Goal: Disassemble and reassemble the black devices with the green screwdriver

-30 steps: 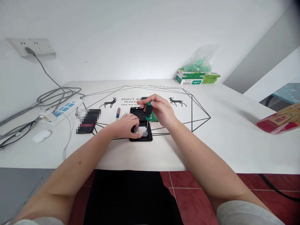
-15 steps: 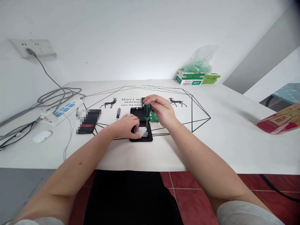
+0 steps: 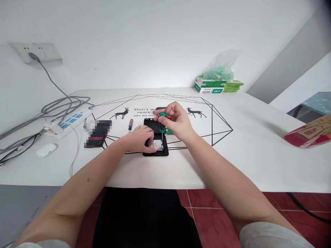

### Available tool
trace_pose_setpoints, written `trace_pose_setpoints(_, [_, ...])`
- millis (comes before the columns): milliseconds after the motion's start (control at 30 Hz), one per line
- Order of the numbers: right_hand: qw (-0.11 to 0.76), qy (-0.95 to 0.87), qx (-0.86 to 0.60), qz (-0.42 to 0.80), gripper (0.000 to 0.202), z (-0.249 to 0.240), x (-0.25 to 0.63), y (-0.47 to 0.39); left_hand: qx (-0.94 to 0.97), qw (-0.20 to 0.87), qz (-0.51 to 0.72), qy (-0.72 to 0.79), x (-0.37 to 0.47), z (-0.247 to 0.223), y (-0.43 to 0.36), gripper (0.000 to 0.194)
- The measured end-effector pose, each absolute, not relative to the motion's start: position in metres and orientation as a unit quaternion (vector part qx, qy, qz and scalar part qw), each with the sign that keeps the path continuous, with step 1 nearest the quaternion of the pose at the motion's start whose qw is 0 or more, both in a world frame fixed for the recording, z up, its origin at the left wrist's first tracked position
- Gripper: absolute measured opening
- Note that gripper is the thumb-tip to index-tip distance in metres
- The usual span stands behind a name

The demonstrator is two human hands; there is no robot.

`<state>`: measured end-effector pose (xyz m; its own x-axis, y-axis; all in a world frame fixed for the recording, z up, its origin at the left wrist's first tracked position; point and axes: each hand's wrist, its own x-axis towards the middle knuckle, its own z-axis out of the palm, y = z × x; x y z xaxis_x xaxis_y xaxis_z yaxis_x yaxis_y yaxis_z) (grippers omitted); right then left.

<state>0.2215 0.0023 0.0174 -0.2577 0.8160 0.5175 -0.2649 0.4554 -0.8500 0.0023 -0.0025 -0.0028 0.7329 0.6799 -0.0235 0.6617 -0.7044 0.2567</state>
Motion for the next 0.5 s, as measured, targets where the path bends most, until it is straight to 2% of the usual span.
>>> trace_pose_setpoints(267, [0.558, -0.627, -0.225, 0.495, 0.012, 0.0185, 0.2266, 0.0027, 0.919, 0.138, 0.036, 0.368, 0.003, -0.0007, -0.0039, 0.036])
trace_pose_setpoints(500, [0.595, -0.675, -0.246, 0.36, 0.019, 0.0161, 0.2289, 0.0102, 0.92, 0.134, 0.034, 0.367, 0.0028, -0.0004, -0.0039, 0.035])
